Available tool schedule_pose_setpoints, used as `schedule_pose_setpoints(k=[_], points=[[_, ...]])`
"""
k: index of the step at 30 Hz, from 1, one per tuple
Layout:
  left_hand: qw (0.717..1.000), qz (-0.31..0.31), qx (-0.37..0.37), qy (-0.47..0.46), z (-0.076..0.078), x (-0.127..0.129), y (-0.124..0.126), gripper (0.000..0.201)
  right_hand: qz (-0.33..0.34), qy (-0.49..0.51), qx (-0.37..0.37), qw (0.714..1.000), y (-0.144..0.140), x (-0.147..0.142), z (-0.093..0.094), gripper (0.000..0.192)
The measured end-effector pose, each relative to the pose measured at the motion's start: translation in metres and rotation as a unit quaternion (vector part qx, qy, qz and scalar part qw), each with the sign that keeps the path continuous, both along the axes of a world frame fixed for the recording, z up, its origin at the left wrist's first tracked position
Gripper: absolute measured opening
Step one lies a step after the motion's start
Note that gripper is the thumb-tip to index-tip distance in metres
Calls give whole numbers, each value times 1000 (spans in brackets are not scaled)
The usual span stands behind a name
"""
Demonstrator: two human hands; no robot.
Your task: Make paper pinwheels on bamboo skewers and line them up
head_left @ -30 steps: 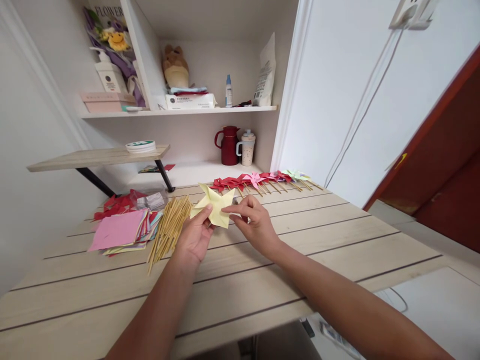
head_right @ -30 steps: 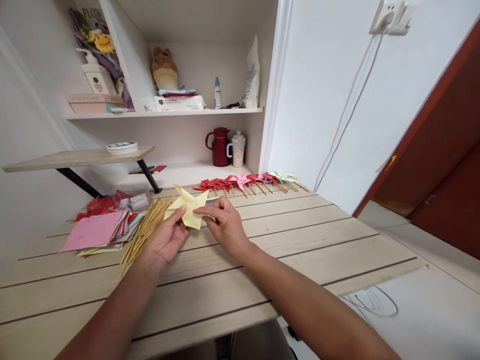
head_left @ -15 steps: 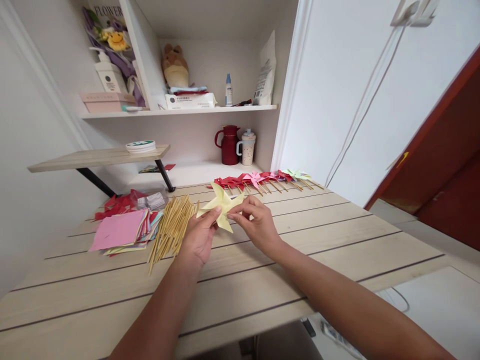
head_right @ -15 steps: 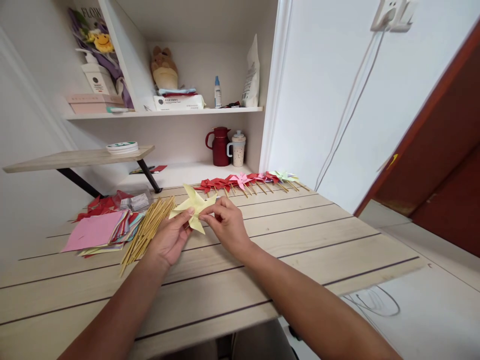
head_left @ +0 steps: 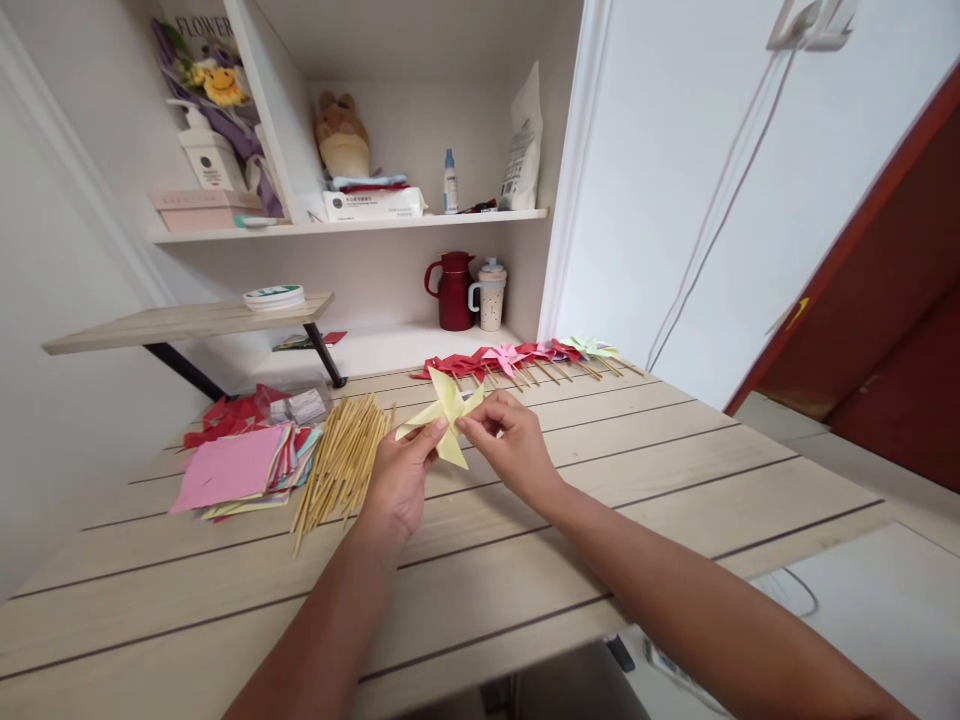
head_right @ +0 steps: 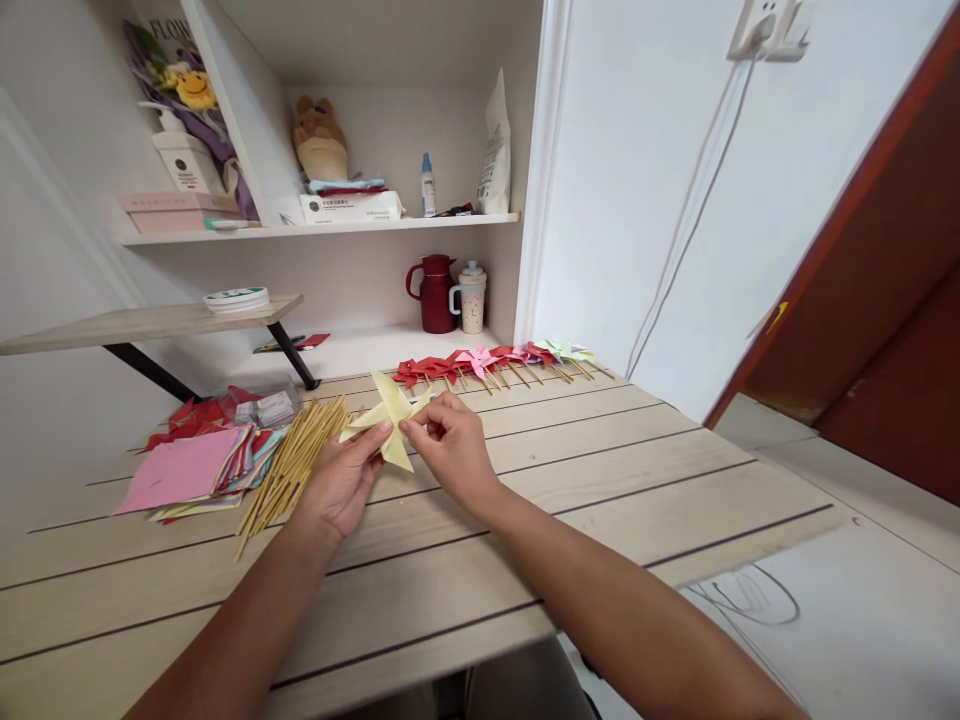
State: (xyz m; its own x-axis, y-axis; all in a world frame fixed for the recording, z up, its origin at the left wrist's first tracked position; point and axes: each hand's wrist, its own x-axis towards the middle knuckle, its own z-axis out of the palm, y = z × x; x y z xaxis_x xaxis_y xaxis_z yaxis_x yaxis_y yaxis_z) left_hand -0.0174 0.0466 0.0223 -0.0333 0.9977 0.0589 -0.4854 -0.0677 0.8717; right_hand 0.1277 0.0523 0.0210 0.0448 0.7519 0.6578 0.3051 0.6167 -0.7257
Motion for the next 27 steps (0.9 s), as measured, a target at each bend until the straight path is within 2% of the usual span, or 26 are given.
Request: schedule_pose_setpoints(k=[12,27], points=[[999,-4,-21,-45,-1,2,2,38,-1,-4,-1,1000,1,0,1,19],[999,-2,-18,-37,-2,4,2,30,21,-8,15,1000,-1,1,6,16]])
